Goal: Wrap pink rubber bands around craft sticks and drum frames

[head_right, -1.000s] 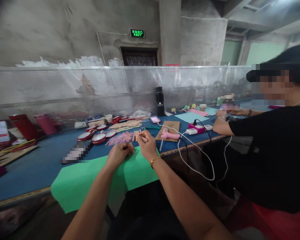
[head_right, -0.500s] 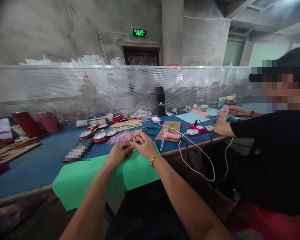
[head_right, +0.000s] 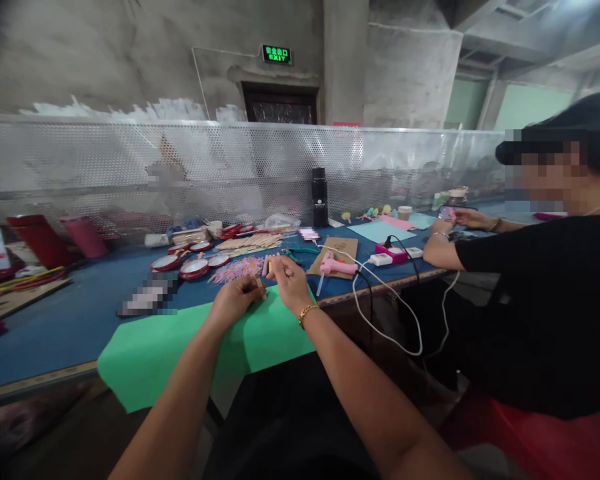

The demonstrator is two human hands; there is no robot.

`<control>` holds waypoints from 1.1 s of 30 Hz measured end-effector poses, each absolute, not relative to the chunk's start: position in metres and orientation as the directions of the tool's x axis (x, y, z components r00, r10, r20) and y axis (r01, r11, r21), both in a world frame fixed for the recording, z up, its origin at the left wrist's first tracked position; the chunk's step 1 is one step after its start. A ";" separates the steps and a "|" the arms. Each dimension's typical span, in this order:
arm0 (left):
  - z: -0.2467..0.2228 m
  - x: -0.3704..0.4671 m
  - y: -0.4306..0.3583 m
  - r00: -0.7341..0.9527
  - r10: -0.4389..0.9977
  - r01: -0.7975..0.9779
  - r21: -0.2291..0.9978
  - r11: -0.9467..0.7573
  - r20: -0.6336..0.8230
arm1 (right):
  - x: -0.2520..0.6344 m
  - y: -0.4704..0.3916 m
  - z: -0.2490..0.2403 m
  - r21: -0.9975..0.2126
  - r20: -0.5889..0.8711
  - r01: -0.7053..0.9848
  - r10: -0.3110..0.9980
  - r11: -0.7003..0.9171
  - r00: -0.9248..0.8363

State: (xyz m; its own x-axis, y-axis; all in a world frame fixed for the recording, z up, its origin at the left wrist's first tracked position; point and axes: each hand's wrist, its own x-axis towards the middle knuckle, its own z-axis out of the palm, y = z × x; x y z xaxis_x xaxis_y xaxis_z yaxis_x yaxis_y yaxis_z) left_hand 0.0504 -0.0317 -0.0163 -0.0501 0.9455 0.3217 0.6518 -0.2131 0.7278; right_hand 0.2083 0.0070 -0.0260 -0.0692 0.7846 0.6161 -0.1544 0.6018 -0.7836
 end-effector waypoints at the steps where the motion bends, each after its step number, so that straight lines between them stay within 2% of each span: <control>1: -0.016 0.051 -0.032 -0.041 0.947 0.651 0.727 -0.217 0.319 | 0.209 0.007 -0.026 -0.779 0.622 -0.148 0.781 0.610 -0.060; 10: -0.006 0.057 -0.042 -0.050 0.954 0.714 0.679 -0.172 0.294 | 0.207 0.010 -0.027 -0.818 0.551 -0.221 0.834 0.531 -0.033; 18: -0.005 0.058 -0.042 -0.031 0.949 0.714 0.671 -0.198 0.313 | 0.209 0.003 -0.024 -0.849 0.504 -0.203 0.863 0.487 -0.033; 28: -0.007 0.057 -0.039 -0.064 0.958 0.736 0.661 -0.144 0.281 | 0.211 0.000 -0.026 -0.815 0.576 -0.114 0.816 0.568 -0.051; 33: -0.007 0.057 -0.040 -0.068 0.956 0.731 0.666 -0.148 0.287 | 0.211 0.000 -0.026 -0.785 0.619 -0.018 0.782 0.619 -0.067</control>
